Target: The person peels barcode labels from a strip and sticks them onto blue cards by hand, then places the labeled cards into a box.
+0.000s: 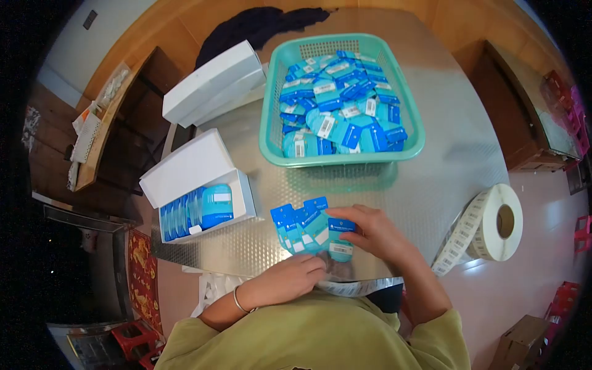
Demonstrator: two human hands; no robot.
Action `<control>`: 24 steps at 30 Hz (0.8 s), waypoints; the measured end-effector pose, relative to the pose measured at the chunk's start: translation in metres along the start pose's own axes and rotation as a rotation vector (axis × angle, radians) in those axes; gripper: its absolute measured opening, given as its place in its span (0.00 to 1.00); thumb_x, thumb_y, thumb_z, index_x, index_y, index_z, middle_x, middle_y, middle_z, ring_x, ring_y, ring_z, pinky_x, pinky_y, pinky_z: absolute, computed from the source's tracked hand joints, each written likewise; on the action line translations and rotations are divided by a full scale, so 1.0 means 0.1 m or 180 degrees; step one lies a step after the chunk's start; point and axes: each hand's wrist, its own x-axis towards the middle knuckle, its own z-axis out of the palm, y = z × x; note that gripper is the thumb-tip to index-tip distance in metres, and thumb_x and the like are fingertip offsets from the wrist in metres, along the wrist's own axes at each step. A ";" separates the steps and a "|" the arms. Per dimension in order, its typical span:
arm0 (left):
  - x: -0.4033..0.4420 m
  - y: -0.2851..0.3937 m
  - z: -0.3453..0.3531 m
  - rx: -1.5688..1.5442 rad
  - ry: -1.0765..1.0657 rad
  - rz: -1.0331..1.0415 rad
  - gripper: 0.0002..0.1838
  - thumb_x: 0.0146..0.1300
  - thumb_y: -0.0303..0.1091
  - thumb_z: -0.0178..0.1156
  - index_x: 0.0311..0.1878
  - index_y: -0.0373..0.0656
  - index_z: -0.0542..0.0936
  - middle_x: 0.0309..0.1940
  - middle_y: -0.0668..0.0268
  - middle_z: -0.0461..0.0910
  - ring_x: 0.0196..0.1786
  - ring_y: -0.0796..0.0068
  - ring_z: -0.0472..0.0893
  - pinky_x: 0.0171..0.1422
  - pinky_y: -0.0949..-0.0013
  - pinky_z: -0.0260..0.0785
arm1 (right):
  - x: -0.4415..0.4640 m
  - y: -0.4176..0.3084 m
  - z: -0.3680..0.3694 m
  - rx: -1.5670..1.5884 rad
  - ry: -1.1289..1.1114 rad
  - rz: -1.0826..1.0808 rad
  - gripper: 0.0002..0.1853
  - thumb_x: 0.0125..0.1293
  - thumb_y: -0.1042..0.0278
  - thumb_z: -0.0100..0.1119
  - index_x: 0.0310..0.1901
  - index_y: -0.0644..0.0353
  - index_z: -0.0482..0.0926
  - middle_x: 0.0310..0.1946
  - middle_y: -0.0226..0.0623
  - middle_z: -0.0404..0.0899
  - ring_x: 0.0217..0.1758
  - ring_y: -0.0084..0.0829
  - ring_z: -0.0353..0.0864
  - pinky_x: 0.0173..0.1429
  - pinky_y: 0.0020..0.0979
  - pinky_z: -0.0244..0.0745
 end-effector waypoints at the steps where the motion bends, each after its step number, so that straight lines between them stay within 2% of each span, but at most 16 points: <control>1: -0.01 0.01 0.00 -0.0116 -0.0066 -0.0082 0.10 0.54 0.30 0.58 0.39 0.39 0.76 0.41 0.60 0.74 0.48 0.61 0.77 0.52 0.63 0.71 | 0.00 0.00 -0.06 0.0081 -0.0117 -0.0029 0.30 0.54 0.81 0.68 0.60 0.51 0.76 0.45 0.37 0.80 0.40 0.31 0.81 0.44 0.28 0.77; 4: -0.04 -0.01 0.05 -0.0196 -0.0183 -0.0152 0.12 0.54 0.29 0.58 0.43 0.40 0.74 0.40 0.59 0.74 0.41 0.58 0.79 0.49 0.61 0.72 | 0.03 0.00 -0.26 0.0218 0.0042 -0.0354 0.24 0.59 0.80 0.64 0.58 0.56 0.77 0.44 0.40 0.82 0.41 0.35 0.83 0.48 0.32 0.78; 7: -0.05 -0.03 0.06 -0.0121 -0.0264 -0.0079 0.12 0.55 0.28 0.57 0.43 0.40 0.74 0.39 0.60 0.75 0.43 0.57 0.79 0.48 0.59 0.73 | 0.09 0.06 -0.46 0.1007 0.1173 0.0271 0.23 0.62 0.81 0.62 0.60 0.60 0.75 0.50 0.39 0.80 0.46 0.30 0.82 0.50 0.30 0.79; 10: -0.07 0.00 0.06 -0.0056 -0.0225 -0.0202 0.12 0.55 0.28 0.57 0.44 0.41 0.74 0.38 0.61 0.76 0.42 0.57 0.79 0.47 0.58 0.73 | 0.27 -0.05 -0.60 0.1150 0.2366 -0.0132 0.21 0.64 0.81 0.60 0.59 0.63 0.74 0.54 0.39 0.78 0.50 0.26 0.80 0.51 0.28 0.79; 13: -0.10 -0.01 0.05 -0.0351 -0.0187 -0.0229 0.12 0.55 0.28 0.58 0.44 0.42 0.74 0.37 0.59 0.76 0.41 0.56 0.79 0.46 0.56 0.72 | 0.24 0.02 -0.51 0.0663 0.2407 0.0012 0.22 0.64 0.82 0.60 0.60 0.63 0.73 0.56 0.39 0.76 0.51 0.25 0.80 0.51 0.27 0.79; 16: -0.09 -0.01 0.06 -0.0895 -0.0225 -0.0340 0.11 0.57 0.29 0.57 0.45 0.43 0.74 0.37 0.57 0.77 0.41 0.52 0.79 0.45 0.54 0.72 | 0.14 -0.05 -0.41 0.0548 0.1902 0.0226 0.20 0.64 0.81 0.61 0.58 0.63 0.75 0.53 0.38 0.78 0.50 0.24 0.80 0.51 0.27 0.79; 19: -0.09 -0.06 0.14 -0.1332 -0.0241 -0.0418 0.09 0.60 0.30 0.56 0.44 0.42 0.74 0.37 0.55 0.77 0.40 0.49 0.79 0.44 0.53 0.72 | 0.06 -0.09 -0.23 0.0480 0.1093 0.0181 0.17 0.64 0.80 0.61 0.55 0.63 0.77 0.49 0.38 0.81 0.51 0.23 0.80 0.49 0.27 0.79; 20: -0.07 -0.09 0.16 -0.1418 -0.0207 -0.0403 0.06 0.63 0.33 0.56 0.40 0.41 0.76 0.35 0.54 0.78 0.39 0.49 0.79 0.44 0.54 0.72 | 0.07 -0.10 -0.17 0.0156 0.0887 -0.0066 0.18 0.62 0.79 0.62 0.55 0.62 0.78 0.50 0.38 0.81 0.51 0.26 0.80 0.50 0.30 0.79; 23: -0.07 -0.11 0.11 -0.1456 -0.0365 -0.0409 0.08 0.64 0.35 0.57 0.36 0.40 0.77 0.33 0.54 0.79 0.38 0.50 0.79 0.44 0.54 0.72 | 0.12 -0.13 0.10 -0.0685 0.0182 -0.0782 0.19 0.58 0.75 0.66 0.53 0.60 0.79 0.51 0.38 0.82 0.54 0.36 0.81 0.55 0.38 0.78; 24: -0.07 -0.11 0.07 -0.1402 -0.0408 -0.0439 0.10 0.65 0.38 0.58 0.34 0.41 0.78 0.31 0.55 0.80 0.38 0.51 0.79 0.44 0.55 0.71 | 0.12 -0.13 0.17 -0.0839 -0.0054 -0.0726 0.22 0.56 0.71 0.67 0.54 0.57 0.79 0.56 0.36 0.79 0.60 0.40 0.76 0.62 0.41 0.73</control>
